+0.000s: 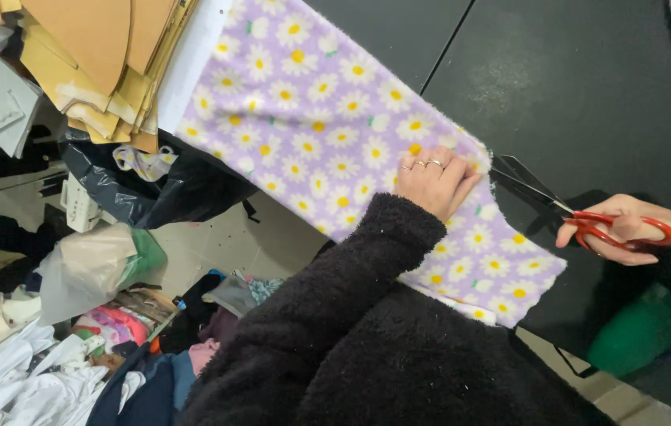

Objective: The recorder is using paper patterns to mark and cut out pieces of floral-patterned fabric using an electric rotary cutter and scissors.

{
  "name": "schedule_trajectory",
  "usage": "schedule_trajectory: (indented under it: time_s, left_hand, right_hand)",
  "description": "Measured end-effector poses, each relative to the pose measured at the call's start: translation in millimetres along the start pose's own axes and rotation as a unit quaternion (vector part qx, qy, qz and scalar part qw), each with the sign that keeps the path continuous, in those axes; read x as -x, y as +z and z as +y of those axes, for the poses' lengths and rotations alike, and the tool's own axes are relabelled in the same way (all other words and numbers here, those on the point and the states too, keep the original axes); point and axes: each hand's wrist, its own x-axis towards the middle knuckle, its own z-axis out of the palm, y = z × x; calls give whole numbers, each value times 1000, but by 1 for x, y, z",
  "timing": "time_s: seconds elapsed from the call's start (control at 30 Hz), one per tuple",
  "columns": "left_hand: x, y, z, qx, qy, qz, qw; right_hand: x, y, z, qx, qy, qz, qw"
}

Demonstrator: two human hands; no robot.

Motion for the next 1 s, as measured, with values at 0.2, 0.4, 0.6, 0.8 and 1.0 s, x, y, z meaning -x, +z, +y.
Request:
schedule_trajectory:
  time_s: [0.2,0.4,0.6,0.8,1.0]
  left_hand:
    - [2,-2,-6,63,8,10,998]
    - [1,-8,-6,91,-5,-12,996]
    - [3,-7,-10,113,14,-11,993]
    - [4,-4,-10,121,16,2,992]
    - [3,-4,-9,121,14,1,993]
  right_hand:
    - [-6,9,-20,-58,3,-58,997]
    - [-40,-9,9,-141,-36,-170,975]
    - [-30,48,-30,-216,-46,-141,965]
    - [-46,77,-61,-91,-71,-84,990]
    - [-53,77,-77,-127,-147,-91,977]
